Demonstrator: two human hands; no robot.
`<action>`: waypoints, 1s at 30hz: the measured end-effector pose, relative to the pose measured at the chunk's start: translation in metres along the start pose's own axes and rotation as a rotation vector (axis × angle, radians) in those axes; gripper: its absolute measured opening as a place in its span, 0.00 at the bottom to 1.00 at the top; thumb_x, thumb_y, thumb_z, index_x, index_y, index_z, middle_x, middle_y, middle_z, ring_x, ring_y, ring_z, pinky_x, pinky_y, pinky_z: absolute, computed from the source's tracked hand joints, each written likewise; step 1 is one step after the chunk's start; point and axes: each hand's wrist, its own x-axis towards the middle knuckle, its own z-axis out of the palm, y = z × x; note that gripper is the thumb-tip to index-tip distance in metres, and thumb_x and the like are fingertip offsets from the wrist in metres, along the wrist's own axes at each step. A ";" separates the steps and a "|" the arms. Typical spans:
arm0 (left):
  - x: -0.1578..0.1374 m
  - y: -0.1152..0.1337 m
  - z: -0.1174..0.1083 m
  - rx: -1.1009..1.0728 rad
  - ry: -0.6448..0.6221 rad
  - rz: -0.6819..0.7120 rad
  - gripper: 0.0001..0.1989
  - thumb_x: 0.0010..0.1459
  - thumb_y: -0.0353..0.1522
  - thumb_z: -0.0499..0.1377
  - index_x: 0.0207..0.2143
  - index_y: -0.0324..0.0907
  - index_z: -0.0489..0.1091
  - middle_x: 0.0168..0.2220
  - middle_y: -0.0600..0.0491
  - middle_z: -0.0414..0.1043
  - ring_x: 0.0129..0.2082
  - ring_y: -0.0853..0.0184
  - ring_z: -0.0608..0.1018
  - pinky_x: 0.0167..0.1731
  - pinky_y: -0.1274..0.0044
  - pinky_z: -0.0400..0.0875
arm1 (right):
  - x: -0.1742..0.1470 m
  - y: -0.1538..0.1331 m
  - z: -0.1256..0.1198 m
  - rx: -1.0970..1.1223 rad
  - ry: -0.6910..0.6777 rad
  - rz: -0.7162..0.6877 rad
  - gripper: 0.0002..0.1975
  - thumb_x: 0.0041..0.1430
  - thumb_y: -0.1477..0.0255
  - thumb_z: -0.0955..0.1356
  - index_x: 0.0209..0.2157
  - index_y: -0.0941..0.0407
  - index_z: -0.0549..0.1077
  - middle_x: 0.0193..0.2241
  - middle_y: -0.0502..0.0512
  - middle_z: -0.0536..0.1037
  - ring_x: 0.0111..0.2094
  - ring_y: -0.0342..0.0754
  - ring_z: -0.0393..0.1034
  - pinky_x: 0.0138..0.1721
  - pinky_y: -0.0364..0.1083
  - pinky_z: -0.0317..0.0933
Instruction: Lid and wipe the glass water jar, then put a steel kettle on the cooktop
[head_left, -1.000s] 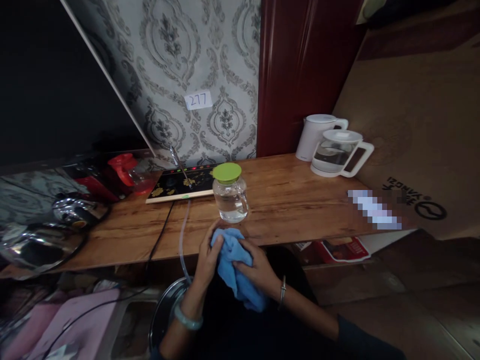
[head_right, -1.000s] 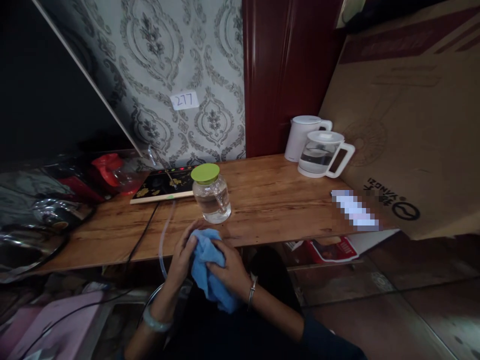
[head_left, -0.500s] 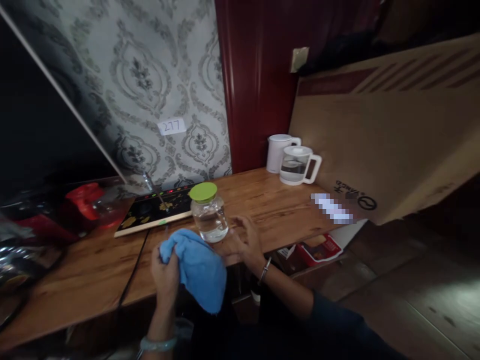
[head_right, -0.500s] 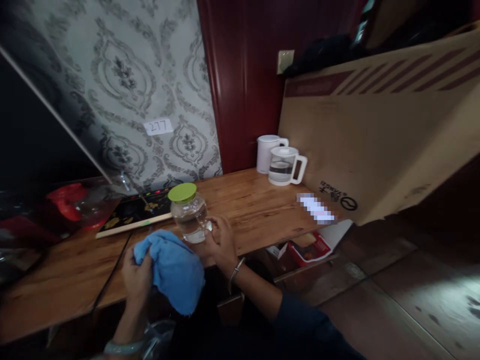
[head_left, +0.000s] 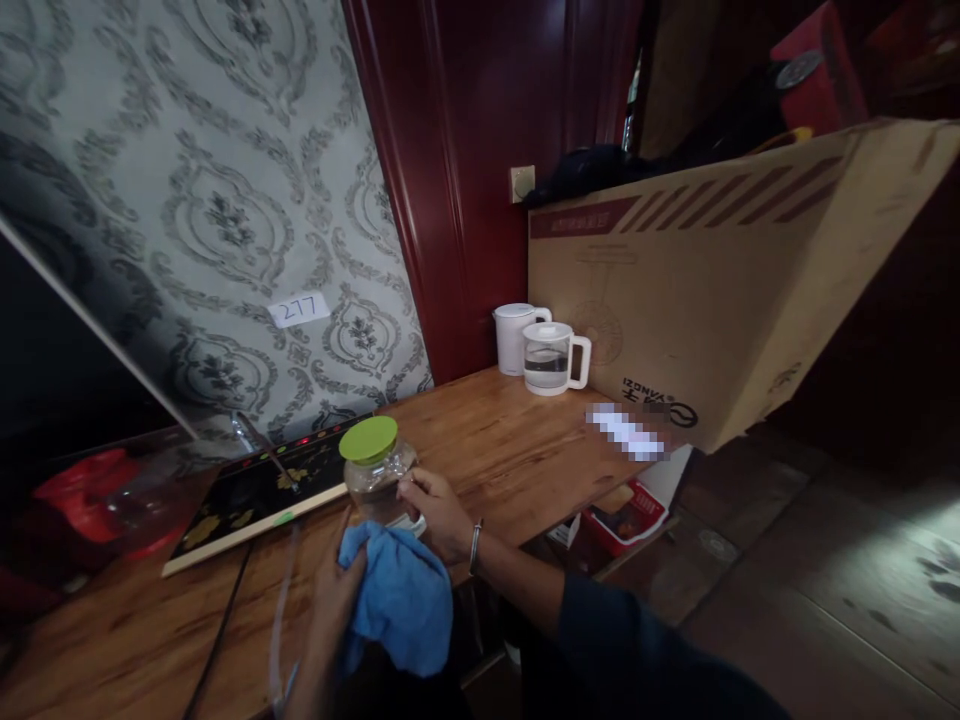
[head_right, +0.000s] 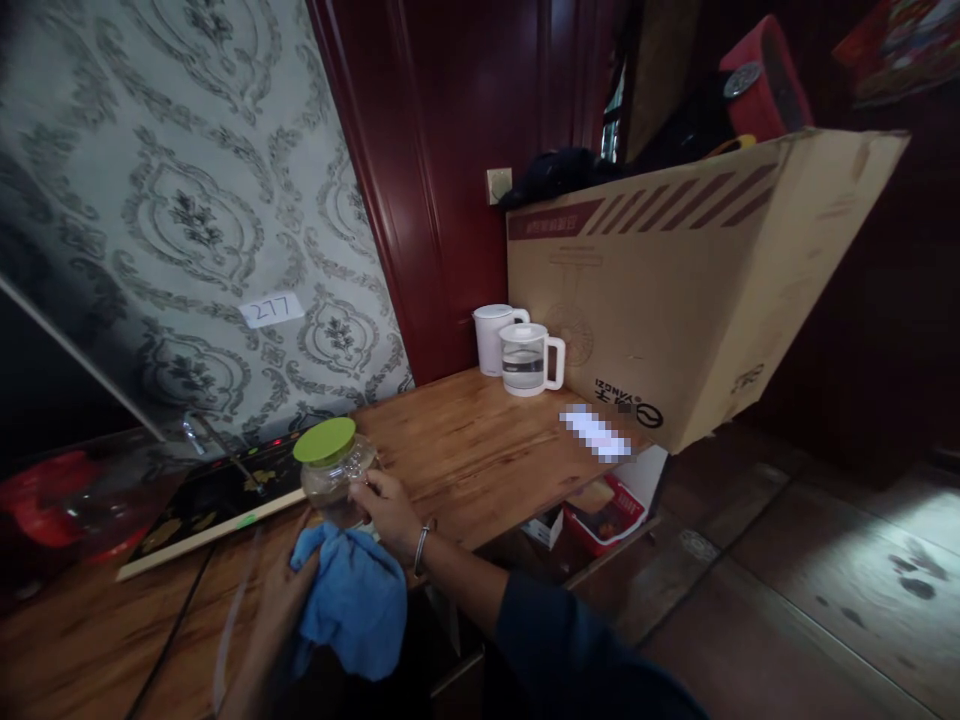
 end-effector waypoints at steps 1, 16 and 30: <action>0.001 0.002 0.001 0.000 -0.010 -0.007 0.24 0.46 0.42 0.62 0.46 0.44 0.74 0.46 0.46 0.79 0.55 0.53 0.76 0.59 0.63 0.66 | 0.001 -0.001 0.000 0.008 0.010 -0.001 0.22 0.54 0.49 0.68 0.25 0.53 0.65 0.17 0.42 0.59 0.20 0.40 0.53 0.23 0.42 0.49; 0.021 0.021 0.075 -0.095 -0.135 0.034 0.22 0.45 0.35 0.63 0.46 0.44 0.76 0.51 0.48 0.78 0.57 0.54 0.74 0.61 0.61 0.63 | 0.015 -0.011 -0.066 -0.178 0.176 -0.114 0.23 0.55 0.49 0.66 0.22 0.53 0.60 0.17 0.41 0.58 0.20 0.39 0.50 0.22 0.41 0.46; 0.052 0.040 0.141 -0.122 -0.253 0.099 0.18 0.44 0.28 0.61 0.41 0.40 0.77 0.51 0.42 0.76 0.56 0.49 0.74 0.62 0.60 0.62 | 0.050 -0.035 -0.161 -0.402 0.275 -0.214 0.22 0.56 0.50 0.65 0.20 0.52 0.61 0.16 0.44 0.61 0.21 0.42 0.56 0.25 0.43 0.55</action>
